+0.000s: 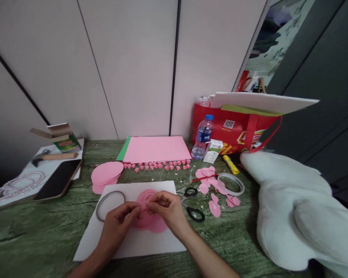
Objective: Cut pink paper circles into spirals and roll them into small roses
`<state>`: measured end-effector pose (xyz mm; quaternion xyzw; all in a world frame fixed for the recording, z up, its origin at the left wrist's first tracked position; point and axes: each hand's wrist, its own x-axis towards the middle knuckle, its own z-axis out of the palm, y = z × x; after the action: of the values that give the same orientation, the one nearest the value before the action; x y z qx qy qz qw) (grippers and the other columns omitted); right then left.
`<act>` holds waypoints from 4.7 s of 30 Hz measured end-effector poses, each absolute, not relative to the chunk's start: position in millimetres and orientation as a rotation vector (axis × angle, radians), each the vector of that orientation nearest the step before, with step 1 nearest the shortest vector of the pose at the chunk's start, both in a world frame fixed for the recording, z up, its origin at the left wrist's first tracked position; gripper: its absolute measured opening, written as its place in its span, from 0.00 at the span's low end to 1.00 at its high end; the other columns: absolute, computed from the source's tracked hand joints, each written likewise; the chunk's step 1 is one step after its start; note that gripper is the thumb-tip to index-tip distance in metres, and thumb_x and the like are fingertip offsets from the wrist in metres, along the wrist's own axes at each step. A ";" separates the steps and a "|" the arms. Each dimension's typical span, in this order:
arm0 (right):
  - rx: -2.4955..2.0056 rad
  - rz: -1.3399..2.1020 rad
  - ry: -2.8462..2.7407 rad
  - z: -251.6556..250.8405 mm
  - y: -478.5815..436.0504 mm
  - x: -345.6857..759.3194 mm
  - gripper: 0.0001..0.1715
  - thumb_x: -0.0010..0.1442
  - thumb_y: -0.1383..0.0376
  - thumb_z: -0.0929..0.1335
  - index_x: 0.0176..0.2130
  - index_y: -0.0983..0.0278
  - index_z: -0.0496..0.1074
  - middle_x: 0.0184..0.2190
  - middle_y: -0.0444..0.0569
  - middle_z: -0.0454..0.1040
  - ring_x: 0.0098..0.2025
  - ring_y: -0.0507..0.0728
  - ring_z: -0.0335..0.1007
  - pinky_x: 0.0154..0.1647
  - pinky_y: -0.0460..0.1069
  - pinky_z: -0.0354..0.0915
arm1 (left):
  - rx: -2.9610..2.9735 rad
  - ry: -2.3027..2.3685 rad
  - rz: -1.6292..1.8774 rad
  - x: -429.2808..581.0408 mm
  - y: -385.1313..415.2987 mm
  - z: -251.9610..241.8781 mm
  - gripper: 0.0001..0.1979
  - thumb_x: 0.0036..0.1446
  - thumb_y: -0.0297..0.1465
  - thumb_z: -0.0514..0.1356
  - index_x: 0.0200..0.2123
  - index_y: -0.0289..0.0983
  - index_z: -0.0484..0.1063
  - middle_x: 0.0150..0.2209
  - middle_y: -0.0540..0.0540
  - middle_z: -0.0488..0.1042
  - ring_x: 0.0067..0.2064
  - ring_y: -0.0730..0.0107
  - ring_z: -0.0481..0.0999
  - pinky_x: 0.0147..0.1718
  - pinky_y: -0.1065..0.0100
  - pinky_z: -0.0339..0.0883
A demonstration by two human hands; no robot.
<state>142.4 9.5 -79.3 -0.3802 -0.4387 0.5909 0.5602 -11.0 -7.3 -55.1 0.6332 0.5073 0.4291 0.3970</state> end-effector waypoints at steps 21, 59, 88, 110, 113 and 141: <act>-0.894 1.388 -1.018 -82.5 9.1 141.9 0.09 0.40 0.65 0.75 0.25 0.65 0.74 0.19 0.44 0.75 0.21 0.51 0.70 0.23 0.44 0.68 | 1.572 1.282 1.070 -10.2 -7.7 -56.8 0.09 0.51 0.35 0.56 0.27 0.36 0.72 0.21 0.50 0.72 0.26 0.69 0.70 0.29 0.70 0.64; -0.856 1.414 -1.046 -81.7 7.6 141.9 0.11 0.42 0.64 0.73 0.30 0.65 0.76 0.31 0.50 0.78 0.30 0.54 0.74 0.33 0.48 0.70 | 1.647 1.254 1.180 -10.6 -5.3 -66.8 0.09 0.52 0.33 0.56 0.32 0.35 0.73 0.24 0.49 0.73 0.28 0.69 0.71 0.30 0.69 0.65; -0.877 1.410 -1.025 -81.0 7.6 141.9 0.11 0.38 0.64 0.75 0.24 0.66 0.74 0.21 0.44 0.75 0.23 0.52 0.71 0.27 0.46 0.68 | 1.658 1.258 1.119 -7.2 -8.3 -64.8 0.09 0.51 0.34 0.57 0.33 0.35 0.73 0.24 0.49 0.73 0.29 0.69 0.72 0.33 0.68 0.65; -0.864 1.399 -1.032 -83.3 9.4 145.2 0.07 0.42 0.66 0.74 0.26 0.65 0.74 0.20 0.43 0.74 0.22 0.49 0.68 0.26 0.44 0.68 | 1.680 1.255 1.157 -8.4 -8.8 -59.5 0.11 0.51 0.32 0.57 0.37 0.36 0.75 0.24 0.49 0.74 0.28 0.70 0.73 0.31 0.70 0.66; -0.843 1.394 -1.007 -83.4 9.8 145.4 0.06 0.42 0.67 0.74 0.25 0.64 0.74 0.20 0.42 0.75 0.22 0.49 0.69 0.26 0.44 0.68 | 1.723 1.269 1.145 -9.0 -8.8 -61.2 0.12 0.51 0.31 0.57 0.38 0.36 0.75 0.27 0.48 0.75 0.29 0.70 0.72 0.31 0.69 0.66; -0.912 1.422 -0.952 -82.3 5.7 140.7 0.09 0.40 0.65 0.74 0.27 0.66 0.75 0.20 0.45 0.76 0.22 0.50 0.69 0.23 0.44 0.68 | 2.383 1.330 1.428 -18.7 -1.8 -73.8 0.11 0.52 0.29 0.57 0.39 0.41 0.75 0.22 0.49 0.70 0.27 0.69 0.67 0.31 0.65 0.62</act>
<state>140.7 5.7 -82.3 -0.3879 -0.4050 0.6047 0.5655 -18.7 -1.8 -73.8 0.7732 0.4316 0.4636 0.0309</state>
